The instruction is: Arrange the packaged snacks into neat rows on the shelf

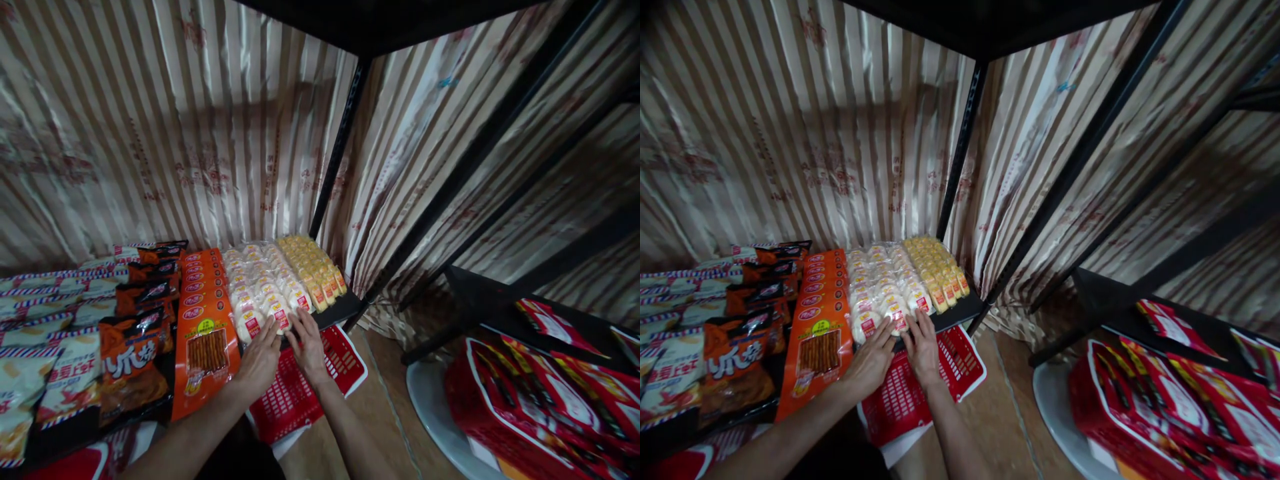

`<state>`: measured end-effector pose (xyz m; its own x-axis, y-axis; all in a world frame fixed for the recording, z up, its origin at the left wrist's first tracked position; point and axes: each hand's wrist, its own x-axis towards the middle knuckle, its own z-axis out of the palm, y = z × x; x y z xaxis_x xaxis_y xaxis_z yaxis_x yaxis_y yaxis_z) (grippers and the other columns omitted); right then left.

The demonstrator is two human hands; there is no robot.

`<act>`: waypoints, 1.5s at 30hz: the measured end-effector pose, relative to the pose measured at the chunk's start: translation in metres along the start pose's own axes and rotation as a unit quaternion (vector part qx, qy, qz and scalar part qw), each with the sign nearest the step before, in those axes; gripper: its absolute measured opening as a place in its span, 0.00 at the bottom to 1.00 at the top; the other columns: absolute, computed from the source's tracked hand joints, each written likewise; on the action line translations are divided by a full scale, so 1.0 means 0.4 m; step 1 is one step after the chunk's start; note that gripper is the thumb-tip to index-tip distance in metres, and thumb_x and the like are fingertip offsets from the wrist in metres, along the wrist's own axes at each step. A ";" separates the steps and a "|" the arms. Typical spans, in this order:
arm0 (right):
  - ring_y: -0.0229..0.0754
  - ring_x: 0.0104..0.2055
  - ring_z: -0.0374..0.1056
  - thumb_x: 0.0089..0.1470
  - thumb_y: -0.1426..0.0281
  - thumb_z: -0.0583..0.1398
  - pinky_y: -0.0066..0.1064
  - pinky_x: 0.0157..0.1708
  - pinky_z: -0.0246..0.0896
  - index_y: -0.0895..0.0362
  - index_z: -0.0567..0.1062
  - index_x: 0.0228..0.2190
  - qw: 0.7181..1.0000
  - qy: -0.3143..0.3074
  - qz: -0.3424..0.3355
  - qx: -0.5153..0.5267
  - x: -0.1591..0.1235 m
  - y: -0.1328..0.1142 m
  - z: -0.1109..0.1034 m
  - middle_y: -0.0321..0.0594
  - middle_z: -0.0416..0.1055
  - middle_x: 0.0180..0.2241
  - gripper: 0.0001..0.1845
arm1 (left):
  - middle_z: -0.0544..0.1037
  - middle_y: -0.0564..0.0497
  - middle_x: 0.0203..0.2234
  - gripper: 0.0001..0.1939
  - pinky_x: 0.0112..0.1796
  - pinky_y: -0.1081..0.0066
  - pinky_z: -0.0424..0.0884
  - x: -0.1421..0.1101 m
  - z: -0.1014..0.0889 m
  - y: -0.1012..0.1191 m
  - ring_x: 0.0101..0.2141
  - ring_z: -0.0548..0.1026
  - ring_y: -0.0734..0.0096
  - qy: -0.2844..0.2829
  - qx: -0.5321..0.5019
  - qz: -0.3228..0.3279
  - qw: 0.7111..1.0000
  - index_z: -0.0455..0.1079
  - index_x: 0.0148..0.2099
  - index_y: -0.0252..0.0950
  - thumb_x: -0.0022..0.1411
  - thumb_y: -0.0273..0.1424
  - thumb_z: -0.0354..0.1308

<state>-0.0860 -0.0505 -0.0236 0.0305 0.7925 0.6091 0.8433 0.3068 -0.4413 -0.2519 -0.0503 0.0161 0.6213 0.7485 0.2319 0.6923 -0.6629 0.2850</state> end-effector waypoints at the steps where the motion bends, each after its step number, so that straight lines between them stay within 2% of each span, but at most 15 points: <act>1: 0.48 0.61 0.53 0.59 0.63 0.54 0.47 0.56 0.59 0.54 0.70 0.52 1.000 -0.005 -0.005 -0.006 0.001 -0.003 0.004 0.46 0.63 0.57 0.21 | 0.58 0.37 0.61 0.23 0.59 0.55 0.57 0.000 0.001 0.000 0.63 0.46 0.57 0.005 0.001 0.001 1.000 0.63 0.56 0.25 0.59 0.17 0.44; 10: 0.49 0.61 0.54 0.60 0.63 0.53 0.48 0.55 0.58 0.57 0.69 0.53 0.999 0.015 -0.037 -0.030 0.010 -0.005 0.027 0.49 0.64 0.55 0.22 | 0.61 0.36 0.59 0.20 0.59 0.56 0.57 -0.010 -0.002 -0.006 0.63 0.48 0.58 0.027 -0.010 -0.009 1.000 0.65 0.53 0.25 0.60 0.19 0.44; 15: 0.50 0.63 0.51 0.60 0.63 0.52 0.49 0.55 0.57 0.56 0.68 0.53 0.997 0.028 -0.047 -0.060 0.007 -0.001 0.027 0.50 0.59 0.59 0.22 | 0.61 0.37 0.60 0.18 0.60 0.57 0.57 -0.029 -0.002 -0.016 0.63 0.48 0.58 0.044 0.006 -0.005 0.999 0.66 0.51 0.26 0.60 0.19 0.44; 19: 0.52 0.63 0.49 0.60 0.62 0.53 0.50 0.55 0.56 0.57 0.67 0.53 0.995 0.050 -0.032 -0.077 0.005 0.001 0.038 0.52 0.55 0.61 0.22 | 0.63 0.36 0.58 0.16 0.58 0.58 0.59 -0.043 -0.005 -0.025 0.62 0.53 0.56 0.059 0.039 -0.023 0.997 0.68 0.50 0.26 0.61 0.20 0.46; 24: 0.52 0.64 0.48 0.60 0.61 0.53 0.51 0.55 0.56 0.56 0.65 0.55 0.996 0.037 -0.005 -0.079 0.003 0.000 0.049 0.52 0.51 0.62 0.24 | 0.67 0.34 0.55 0.14 0.56 0.54 0.63 -0.041 -0.007 -0.032 0.59 0.59 0.53 0.059 0.035 -0.021 0.997 0.69 0.48 0.27 0.62 0.24 0.48; 28: 0.53 0.65 0.44 0.60 0.61 0.53 0.51 0.56 0.54 0.57 0.62 0.56 0.995 0.042 0.004 -0.087 0.001 0.003 0.051 0.51 0.49 0.63 0.25 | 0.67 0.36 0.55 0.14 0.56 0.54 0.63 -0.041 -0.004 -0.031 0.61 0.57 0.54 0.080 0.048 -0.001 0.996 0.69 0.46 0.28 0.61 0.23 0.47; 36: 0.52 0.65 0.46 0.59 0.60 0.53 0.48 0.56 0.54 0.58 0.63 0.56 0.996 0.026 0.014 -0.088 0.006 0.003 0.050 0.52 0.49 0.63 0.26 | 0.72 0.39 0.51 0.14 0.55 0.55 0.65 -0.042 0.003 -0.042 0.59 0.60 0.57 0.096 0.059 0.033 0.993 0.70 0.46 0.30 0.61 0.22 0.46; 40: 0.53 0.66 0.42 0.59 0.59 0.53 0.49 0.57 0.52 0.60 0.61 0.57 0.995 0.036 0.021 -0.090 0.004 0.003 0.059 0.55 0.47 0.64 0.28 | 0.70 0.37 0.53 0.15 0.55 0.56 0.65 -0.057 -0.008 -0.037 0.60 0.58 0.55 0.091 0.077 0.021 0.993 0.70 0.46 0.28 0.61 0.22 0.46; 45: 0.55 0.65 0.43 0.59 0.58 0.52 0.51 0.56 0.52 0.60 0.61 0.57 0.992 0.018 0.031 -0.117 0.006 0.003 0.071 0.56 0.48 0.63 0.28 | 0.69 0.36 0.53 0.14 0.56 0.57 0.63 -0.070 -0.006 -0.037 0.59 0.59 0.56 0.071 0.059 0.009 0.996 0.71 0.44 0.27 0.60 0.20 0.46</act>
<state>-0.1003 -0.0331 -0.0413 0.1022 0.7858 0.6100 0.9407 0.1230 -0.3161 -0.2804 -0.0614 0.0074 0.5815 0.7260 0.3670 0.7252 -0.6670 0.1705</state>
